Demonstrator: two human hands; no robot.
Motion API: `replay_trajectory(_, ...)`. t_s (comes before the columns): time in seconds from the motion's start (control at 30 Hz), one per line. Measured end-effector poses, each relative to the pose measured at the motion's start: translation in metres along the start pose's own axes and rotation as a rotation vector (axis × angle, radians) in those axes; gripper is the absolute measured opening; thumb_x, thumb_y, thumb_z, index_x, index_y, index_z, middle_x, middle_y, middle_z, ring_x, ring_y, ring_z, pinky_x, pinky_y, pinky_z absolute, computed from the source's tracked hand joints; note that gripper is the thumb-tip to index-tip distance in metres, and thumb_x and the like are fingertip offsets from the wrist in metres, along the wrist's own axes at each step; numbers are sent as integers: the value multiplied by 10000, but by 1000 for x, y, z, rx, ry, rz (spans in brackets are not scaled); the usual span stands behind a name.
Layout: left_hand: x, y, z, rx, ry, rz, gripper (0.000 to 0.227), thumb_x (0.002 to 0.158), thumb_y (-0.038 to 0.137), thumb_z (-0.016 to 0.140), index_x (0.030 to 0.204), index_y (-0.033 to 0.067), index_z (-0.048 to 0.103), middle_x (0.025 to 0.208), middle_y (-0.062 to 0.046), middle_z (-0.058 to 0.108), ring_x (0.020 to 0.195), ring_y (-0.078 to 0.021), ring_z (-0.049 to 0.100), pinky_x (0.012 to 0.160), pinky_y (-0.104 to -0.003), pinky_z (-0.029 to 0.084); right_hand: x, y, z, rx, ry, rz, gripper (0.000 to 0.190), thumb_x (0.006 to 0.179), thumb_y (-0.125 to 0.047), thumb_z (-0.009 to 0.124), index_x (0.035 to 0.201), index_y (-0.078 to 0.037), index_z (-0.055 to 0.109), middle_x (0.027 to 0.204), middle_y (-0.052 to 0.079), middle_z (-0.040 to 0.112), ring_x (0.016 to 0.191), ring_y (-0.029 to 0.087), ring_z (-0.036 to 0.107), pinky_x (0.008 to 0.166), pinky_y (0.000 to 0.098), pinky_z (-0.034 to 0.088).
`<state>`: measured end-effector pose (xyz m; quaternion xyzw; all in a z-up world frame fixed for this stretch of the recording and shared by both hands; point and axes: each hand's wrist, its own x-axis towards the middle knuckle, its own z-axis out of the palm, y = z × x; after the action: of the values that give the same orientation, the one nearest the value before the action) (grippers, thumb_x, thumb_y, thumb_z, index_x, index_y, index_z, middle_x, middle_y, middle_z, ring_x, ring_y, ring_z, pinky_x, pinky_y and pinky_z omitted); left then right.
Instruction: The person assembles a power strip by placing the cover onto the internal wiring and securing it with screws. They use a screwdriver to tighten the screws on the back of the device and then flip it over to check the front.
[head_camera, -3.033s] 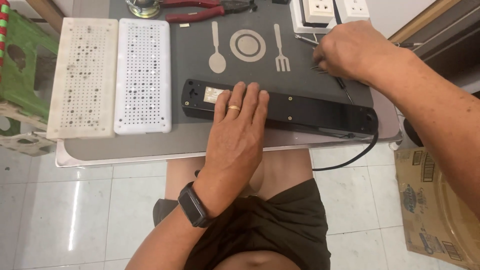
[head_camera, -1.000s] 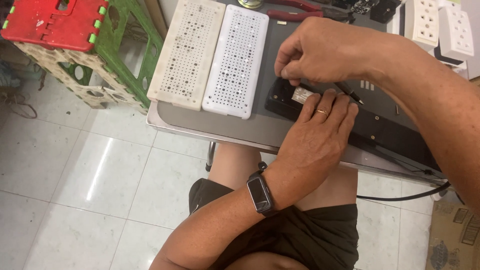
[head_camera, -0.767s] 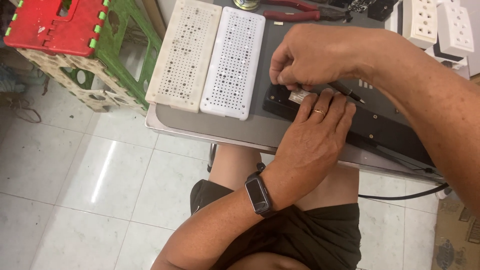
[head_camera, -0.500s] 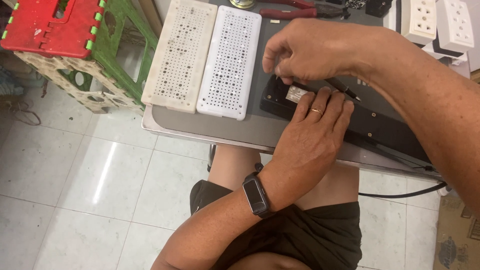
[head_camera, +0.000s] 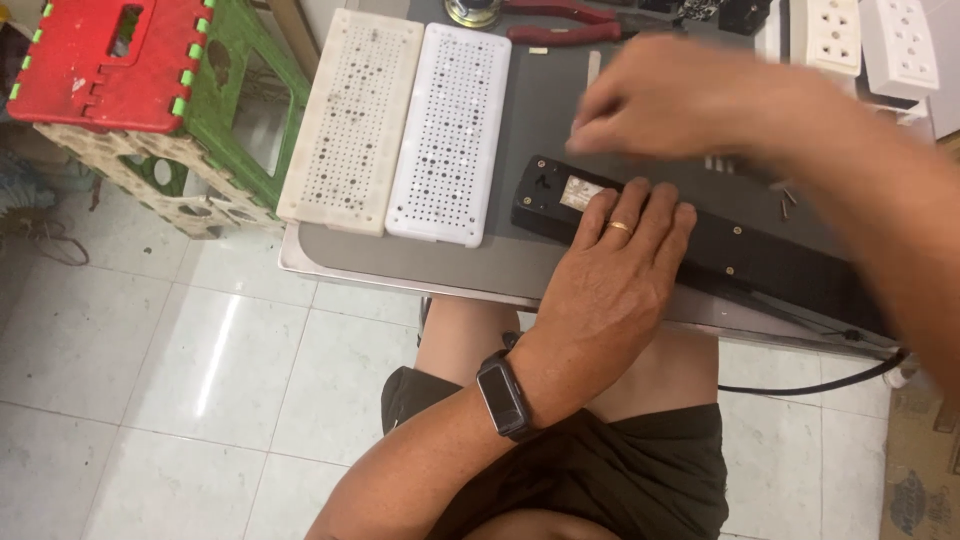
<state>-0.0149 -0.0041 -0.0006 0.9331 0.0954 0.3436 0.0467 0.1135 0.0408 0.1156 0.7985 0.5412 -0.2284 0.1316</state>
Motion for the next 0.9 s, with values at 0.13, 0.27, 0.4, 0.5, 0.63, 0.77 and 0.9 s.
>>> replay_trajectory(0.13, -2, -3, 0, -100, -86, 47, 501, 844, 10, 508, 1337, -57, 455, 1352, -230, 466, 1266, -400, 442, 1088, -501, 352, -29, 59, -1, -34, 162, 198, 275, 933, -347, 605, 1020, -136, 759, 1023, 50, 731, 840, 279, 652, 790, 420, 463)
replay_trajectory(0.27, -3, -2, 15, -116, -123, 29, 699, 681, -168, 430, 1370, -47, 452, 1396, -240, 488, 1329, -431, 436, 1112, -562, 340, -59, 126, 13, -222, 73, 445, 220, 798, -279, 672, 957, -221, 813, 875, 80, 794, 830, 317, 724, 722, 405, 532)
replay_trajectory(0.4, 2, 3, 11, -47, -117, 61, 477, 880, -86, 416, 1350, -49, 487, 1385, -232, 503, 1313, -413, 448, 1106, -546, 340, -83, 127, 29, -70, -45, 537, 255, 895, -271, 660, 1122, -219, 761, 1177, 17, 726, 1097, 276, 671, 1046, 411, 491)
replay_trajectory(0.5, 3, 3, 13, 16, -88, 54, 470, 862, -99, 468, 1325, -33, 511, 1369, -202, 532, 1282, -387, 495, 1071, -519, 382, -76, 140, 52, 148, 10, 593, 228, 899, -300, 666, 1034, -173, 798, 1143, 32, 718, 1104, 272, 611, 954, 425, 515)
replay_trajectory(0.63, 6, 5, 11, 41, -115, 60, 481, 825, -43, 526, 1306, -26, 522, 1354, -192, 535, 1259, -382, 501, 1060, -515, 375, -60, 150, 73, 184, 67, 544, 283, 854, -375, 662, 984, -160, 792, 1013, 111, 731, 1020, 316, 628, 825, 451, 524)
replay_trajectory(0.77, 5, 5, 16, 52, -102, 46, 498, 813, 74, 549, 1305, -6, 542, 1359, -168, 552, 1265, -352, 506, 1075, -482, 352, -47, 157, 89, 93, 88, 446, 209, 783, -123, 551, 735, 7, 707, 745, 173, 668, 756, 363, 625, 585, 447, 492)
replay_trajectory(0.9, 4, 3, 20, 86, -105, 66, 477, 842, 117, 616, 1303, 14, 555, 1358, -153, 560, 1261, -336, 514, 1066, -479, 359, -51, 158, 90, 98, 103, 456, 195, 750, -162, 574, 755, -25, 713, 792, 194, 675, 784, 401, 642, 626, 475, 534)
